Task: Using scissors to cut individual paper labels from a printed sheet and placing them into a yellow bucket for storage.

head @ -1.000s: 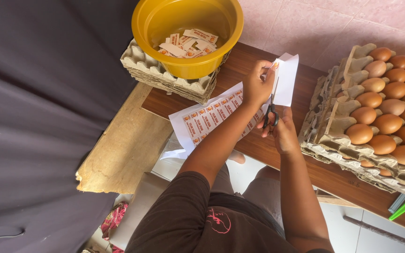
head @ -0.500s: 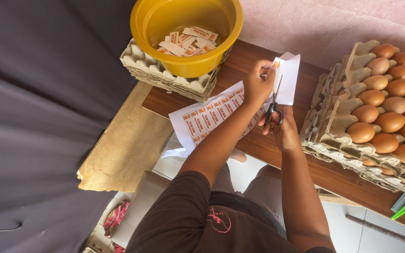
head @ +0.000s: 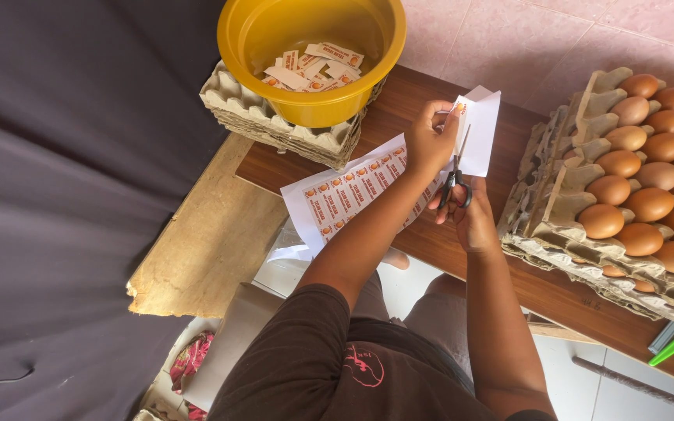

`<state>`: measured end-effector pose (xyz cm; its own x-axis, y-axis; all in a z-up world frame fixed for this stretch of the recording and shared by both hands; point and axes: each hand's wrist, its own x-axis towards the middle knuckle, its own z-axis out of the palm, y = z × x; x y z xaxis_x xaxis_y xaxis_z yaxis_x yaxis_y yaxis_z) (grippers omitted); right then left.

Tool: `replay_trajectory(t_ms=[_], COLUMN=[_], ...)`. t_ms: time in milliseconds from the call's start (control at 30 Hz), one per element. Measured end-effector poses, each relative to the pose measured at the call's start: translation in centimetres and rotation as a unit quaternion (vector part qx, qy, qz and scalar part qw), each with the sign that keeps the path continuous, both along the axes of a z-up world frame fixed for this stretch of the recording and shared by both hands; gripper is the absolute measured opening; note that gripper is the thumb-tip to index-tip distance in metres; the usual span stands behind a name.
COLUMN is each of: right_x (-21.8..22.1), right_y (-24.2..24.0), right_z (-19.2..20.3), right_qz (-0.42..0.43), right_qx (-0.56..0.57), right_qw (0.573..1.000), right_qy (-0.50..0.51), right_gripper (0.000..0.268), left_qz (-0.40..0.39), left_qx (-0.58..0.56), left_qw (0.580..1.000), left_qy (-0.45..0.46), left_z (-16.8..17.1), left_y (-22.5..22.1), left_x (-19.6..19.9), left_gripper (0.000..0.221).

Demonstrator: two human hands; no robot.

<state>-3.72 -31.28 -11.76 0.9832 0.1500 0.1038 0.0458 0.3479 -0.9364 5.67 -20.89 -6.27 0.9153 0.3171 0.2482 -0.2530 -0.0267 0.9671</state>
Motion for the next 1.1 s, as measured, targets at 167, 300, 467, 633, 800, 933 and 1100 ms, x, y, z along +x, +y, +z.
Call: replay_trajectory(t_ms=[167,300,467,633,800,933,1100], right_x=[-0.4,0.1,0.1,0.4,0.8,0.8,0.4], right_y=[0.3,0.0,0.0,-0.2,-0.6,-0.6,-0.4], right_z=[0.8,-0.3,-0.2,-1.0,-2.5,-3.0,-2.4], right_qz=[0.003,0.004,0.003,-0.002,-0.008,-0.011,-0.011], right_qx=[-0.01,-0.011,-0.013,-0.017,0.005,0.009,0.021], right_qw=[1.0,1.0,1.0,1.0,1.0,1.0,1.0], right_qy=[0.0,-0.002,-0.003,-0.003,-0.006,-0.006,-0.004], right_gripper=[0.054,0.058,0.056,0.052,0.063,0.066,0.058], left_qz=[0.0,0.006,0.006,0.004,0.006,0.012,0.011], left_qx=[-0.009,-0.005,-0.004,-0.002,-0.002,0.002,0.003], left_qw=[1.0,1.0,1.0,1.0,1.0,1.0,1.0], left_qy=[0.001,0.0,0.001,-0.001,-0.009,-0.014,-0.024], left_z=[0.0,-0.3,-0.2,-0.2,-0.8,-0.9,-1.5], left_y=[-0.1,-0.1,0.0,0.0,0.0,0.0,0.0], left_x=[-0.1,0.1,0.0,0.0,0.3,0.2,0.5], left_gripper=[0.014,0.013,0.012,0.012,0.011,0.01,0.009])
